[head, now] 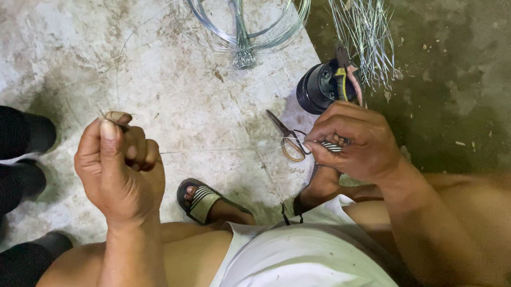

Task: The person sits on the floor and repeatedly cuts short lengths of thin metal wire using pliers. They then use scissors to bend and shape the cut wire pieces into small loops or hooks.

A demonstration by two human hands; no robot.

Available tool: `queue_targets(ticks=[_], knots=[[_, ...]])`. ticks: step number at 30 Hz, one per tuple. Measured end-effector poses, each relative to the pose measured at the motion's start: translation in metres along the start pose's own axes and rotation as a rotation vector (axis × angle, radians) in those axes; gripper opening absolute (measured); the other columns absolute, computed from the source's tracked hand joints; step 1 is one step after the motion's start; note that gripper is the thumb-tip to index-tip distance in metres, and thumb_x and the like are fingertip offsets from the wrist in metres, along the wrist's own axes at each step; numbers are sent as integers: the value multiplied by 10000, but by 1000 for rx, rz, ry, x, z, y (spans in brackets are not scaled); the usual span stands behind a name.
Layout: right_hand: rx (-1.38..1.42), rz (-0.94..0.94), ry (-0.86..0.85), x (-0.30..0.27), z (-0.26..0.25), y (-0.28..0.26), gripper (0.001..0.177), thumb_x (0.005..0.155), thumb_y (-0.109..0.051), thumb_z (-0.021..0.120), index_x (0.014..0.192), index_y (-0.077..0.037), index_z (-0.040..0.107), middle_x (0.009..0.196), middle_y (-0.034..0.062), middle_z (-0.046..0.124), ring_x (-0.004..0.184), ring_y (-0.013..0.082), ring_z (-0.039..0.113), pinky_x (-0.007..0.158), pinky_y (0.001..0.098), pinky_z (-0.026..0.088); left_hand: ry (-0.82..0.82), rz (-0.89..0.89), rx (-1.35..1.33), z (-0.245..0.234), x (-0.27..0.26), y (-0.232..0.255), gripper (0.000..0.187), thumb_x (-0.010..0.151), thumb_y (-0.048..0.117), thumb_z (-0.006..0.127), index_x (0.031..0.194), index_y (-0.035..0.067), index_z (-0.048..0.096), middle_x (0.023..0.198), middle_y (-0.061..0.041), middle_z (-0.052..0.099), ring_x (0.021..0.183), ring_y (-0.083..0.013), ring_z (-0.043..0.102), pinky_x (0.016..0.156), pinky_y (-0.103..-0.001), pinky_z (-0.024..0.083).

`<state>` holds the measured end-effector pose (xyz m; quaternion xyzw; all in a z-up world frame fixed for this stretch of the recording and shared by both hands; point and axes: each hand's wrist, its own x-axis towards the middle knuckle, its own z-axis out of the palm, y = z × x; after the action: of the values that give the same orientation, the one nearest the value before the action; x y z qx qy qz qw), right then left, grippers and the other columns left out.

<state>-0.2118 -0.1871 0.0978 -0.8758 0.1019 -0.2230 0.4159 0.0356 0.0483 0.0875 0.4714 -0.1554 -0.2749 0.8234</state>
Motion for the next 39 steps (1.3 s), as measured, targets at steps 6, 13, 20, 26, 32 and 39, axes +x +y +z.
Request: queue_targets(ticks=[6, 13, 20, 26, 32, 39], knots=[[-2, 17, -15, 0, -2, -4, 201, 767, -1, 859, 898, -25, 708, 889, 75, 705, 810, 174, 691, 703, 286, 539, -9, 13, 16, -6, 1, 2, 215, 1159, 213, 624, 1109, 4, 626, 716, 22, 422, 612, -52, 315, 539, -217, 238], [75, 202, -68, -12, 3, 8, 132, 819, -29, 820, 898, -25, 714, 874, 60, 717, 774, 137, 682, 687, 272, 527, -27, 30, 22, -9, 1, 1, 226, 1171, 210, 618, 1114, -9, 622, 722, 2, 441, 603, -54, 334, 541, -216, 257], [683, 570, -77, -32, 44, 59, 38, 959, -15, 677, 996, -6, 679, 932, -9, 707, 878, 45, 623, 811, 231, 513, 78, 113, 110, 10, 10, -13, 205, 1115, 161, 602, 1229, -9, 614, 910, -56, 594, 821, -109, 539, 769, -246, 468], [521, 687, 84, -37, 68, 74, 30, 966, -36, 704, 962, -7, 711, 839, -27, 686, 748, 25, 575, 664, 215, 473, 96, 416, 717, 40, -16, -47, 277, 1077, 86, 695, 1307, 15, 557, 1242, -102, 621, 1164, -192, 622, 1014, -326, 552], [611, 729, 100, -37, 84, 60, 32, 958, -43, 712, 953, -11, 711, 791, -36, 662, 696, 27, 553, 613, 213, 449, -503, 520, 1203, 66, -37, -69, 250, 876, 97, 790, 1095, 9, 708, 1105, -146, 691, 1135, -343, 627, 999, -437, 480], [658, 654, -2, -42, 94, 59, 27, 964, -32, 694, 974, -8, 697, 801, -36, 642, 726, 16, 538, 642, 206, 449, -464, 169, 1117, 62, -34, -86, 196, 904, 141, 774, 1065, 31, 786, 1017, -123, 735, 928, -288, 685, 804, -382, 537]])
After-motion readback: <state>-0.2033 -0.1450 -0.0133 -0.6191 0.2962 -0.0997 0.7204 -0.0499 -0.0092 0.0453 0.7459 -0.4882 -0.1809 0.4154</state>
